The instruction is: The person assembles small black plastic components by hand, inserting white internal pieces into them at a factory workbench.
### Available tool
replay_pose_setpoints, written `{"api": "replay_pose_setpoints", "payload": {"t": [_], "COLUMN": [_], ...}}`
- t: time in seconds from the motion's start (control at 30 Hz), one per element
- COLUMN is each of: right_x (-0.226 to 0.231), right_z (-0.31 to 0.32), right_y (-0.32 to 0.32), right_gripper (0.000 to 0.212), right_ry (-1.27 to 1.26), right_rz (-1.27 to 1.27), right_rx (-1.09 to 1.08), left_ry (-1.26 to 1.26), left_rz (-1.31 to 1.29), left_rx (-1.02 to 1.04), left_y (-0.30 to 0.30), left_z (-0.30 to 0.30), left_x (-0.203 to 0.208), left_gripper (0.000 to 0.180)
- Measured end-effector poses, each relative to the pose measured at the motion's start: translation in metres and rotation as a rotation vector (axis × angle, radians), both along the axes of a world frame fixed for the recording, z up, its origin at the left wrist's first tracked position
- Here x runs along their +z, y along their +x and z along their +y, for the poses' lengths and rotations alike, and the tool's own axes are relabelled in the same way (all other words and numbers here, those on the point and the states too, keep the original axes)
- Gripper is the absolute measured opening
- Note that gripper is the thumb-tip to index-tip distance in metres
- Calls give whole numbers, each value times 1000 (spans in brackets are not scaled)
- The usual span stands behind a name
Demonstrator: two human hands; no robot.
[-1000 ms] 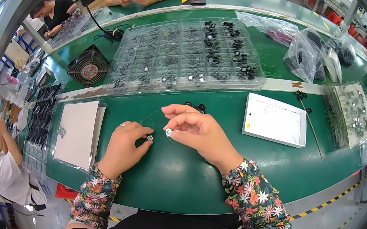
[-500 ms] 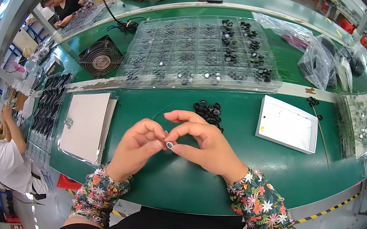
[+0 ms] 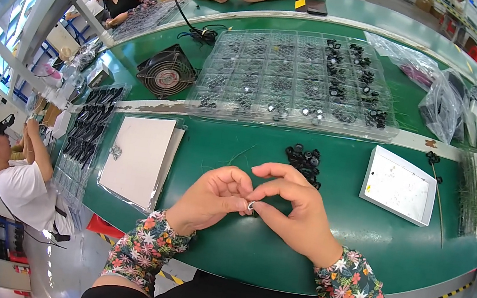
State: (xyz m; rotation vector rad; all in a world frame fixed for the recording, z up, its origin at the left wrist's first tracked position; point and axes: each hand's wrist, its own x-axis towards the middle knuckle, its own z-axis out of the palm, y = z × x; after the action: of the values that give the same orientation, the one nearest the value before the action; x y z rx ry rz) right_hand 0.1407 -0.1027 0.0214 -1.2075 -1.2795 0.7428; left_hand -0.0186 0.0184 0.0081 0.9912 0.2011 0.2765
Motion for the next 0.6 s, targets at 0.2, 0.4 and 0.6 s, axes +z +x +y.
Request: {"api": "replay_pose_setpoints", "payload": {"t": [0.2, 0.4, 0.6], "right_x": [5, 5, 7], "right_z": [2, 1, -1], "right_y": [-6, -9, -9], "right_gripper": [20, 17, 17], "right_ry": [232, 274, 294], "right_rz": [-445, -657, -776], "right_rx": [-300, -361, -374], "left_ry": [-116, -165, -148], "left_rz": [68, 49, 80], "left_rx": [84, 81, 85], "left_y": [1, 1, 2], "left_z": [-2, 1, 0], "left_x": [1, -4, -5], "left_gripper": [23, 19, 16]}}
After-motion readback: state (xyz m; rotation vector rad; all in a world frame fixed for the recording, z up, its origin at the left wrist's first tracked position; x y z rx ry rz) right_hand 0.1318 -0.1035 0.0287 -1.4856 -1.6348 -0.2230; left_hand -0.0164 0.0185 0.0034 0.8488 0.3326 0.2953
